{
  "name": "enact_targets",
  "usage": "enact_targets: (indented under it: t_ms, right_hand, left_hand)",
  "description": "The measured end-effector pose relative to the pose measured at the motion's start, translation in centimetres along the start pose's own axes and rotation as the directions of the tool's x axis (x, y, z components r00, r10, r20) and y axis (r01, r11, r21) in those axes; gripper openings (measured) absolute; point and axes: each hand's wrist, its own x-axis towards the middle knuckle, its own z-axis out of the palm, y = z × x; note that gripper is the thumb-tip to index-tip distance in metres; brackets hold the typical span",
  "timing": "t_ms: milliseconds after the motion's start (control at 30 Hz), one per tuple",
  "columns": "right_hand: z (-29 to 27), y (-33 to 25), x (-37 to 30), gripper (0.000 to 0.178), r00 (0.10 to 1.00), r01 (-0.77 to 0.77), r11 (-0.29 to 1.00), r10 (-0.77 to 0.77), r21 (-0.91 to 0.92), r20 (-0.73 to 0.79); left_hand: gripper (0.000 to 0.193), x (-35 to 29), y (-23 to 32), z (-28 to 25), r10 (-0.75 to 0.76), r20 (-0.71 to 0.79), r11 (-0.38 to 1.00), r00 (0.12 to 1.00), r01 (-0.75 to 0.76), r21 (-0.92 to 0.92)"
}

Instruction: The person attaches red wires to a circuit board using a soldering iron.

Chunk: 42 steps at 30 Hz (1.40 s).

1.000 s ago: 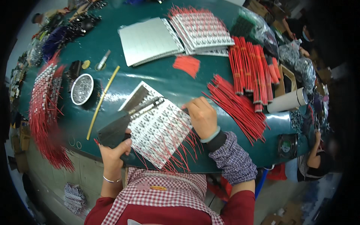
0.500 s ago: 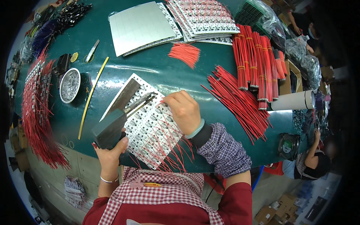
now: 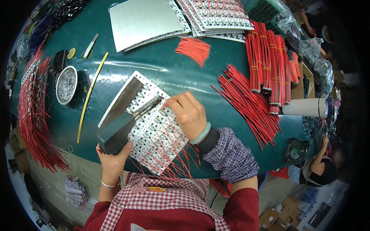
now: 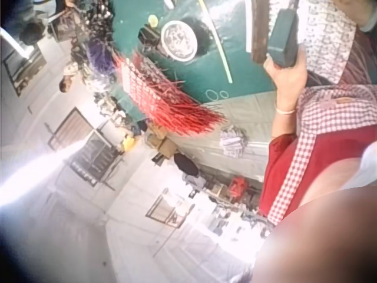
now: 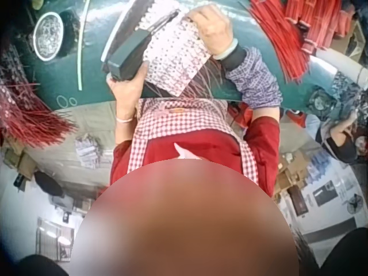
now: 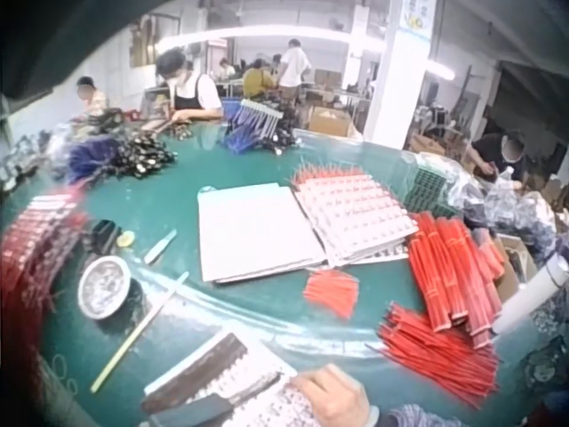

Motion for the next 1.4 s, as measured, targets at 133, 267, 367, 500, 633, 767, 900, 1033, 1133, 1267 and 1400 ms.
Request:
enact_targets:
  t_ms: [133,267,367,500,633,767,900,1033,1133,1267,1400]
  right_hand:
    - [0.0,-0.1,0.0,0.024,1.000,-0.016,1.000,0.016,0.014,0.003]
    - [-0.1,-0.1,0.1,0.023,1.000,-0.022,1.000,0.022,0.015,0.010]
    - [0.0,-0.1,0.0,0.023,1.000,-0.022,1.000,0.022,0.017,0.002]
    - [0.0,-0.1,-0.1,0.023,1.000,-0.027,1.000,0.027,0.013,0.005]
    - [0.0,-0.2,0.0,0.024,1.000,-0.026,0.999,0.026,0.020,-0.007]
    - [0.0,-0.3,0.0,0.025,1.000,-0.030,1.000,0.030,0.009,0.000]
    - [-0.1,-0.5,0.1,0.027,0.999,-0.031,0.999,0.031,-0.008,-0.016]
    - [-1.0,-1.3,0.1,0.023,0.997,0.007,0.996,-0.013,-0.086,-0.074]
    - [-0.6,-2.3,-0.2,0.024,0.997,-0.006,0.998,0.002,-0.063,-0.077]
    - [0.1,-3.1,-0.3,0.029,0.997,-0.043,0.998,0.039,-0.055,-0.070]
    - [0.5,-3.2,-0.5,0.027,0.997,-0.067,0.995,0.065,-0.074,-0.036]
  left_hand:
    - [0.018,-0.1,-0.4,0.0,0.059,0.008,0.995,0.998,-0.059,0.081]
    - [0.017,0.2,0.1,0.1,0.114,0.016,0.979,0.993,-0.115,0.171]
    - [0.016,0.3,0.5,0.2,0.079,0.017,0.987,0.997,-0.080,0.138]
    - [0.015,0.3,0.7,0.1,0.170,0.010,0.971,0.985,-0.170,0.167]
    - [0.016,-0.2,0.3,-0.2,0.153,-0.033,0.977,0.988,-0.146,0.158]
    - [0.030,-0.4,-0.1,-0.9,0.138,0.012,0.983,0.990,-0.139,0.123]
    - [0.032,-0.3,0.0,-1.0,0.172,0.024,0.974,0.985,-0.174,0.143]
    - [0.017,0.1,0.8,-0.5,0.209,-0.045,0.969,0.977,-0.201,0.147]
    - [0.018,0.0,0.7,-0.6,0.210,-0.046,0.971,0.977,-0.204,0.122]
    - [0.019,0.1,0.7,-0.9,0.234,-0.035,0.964,0.972,-0.227,0.135]
    - [0.019,0.4,0.8,-0.9,0.228,-0.005,0.963,0.974,-0.225,0.147]
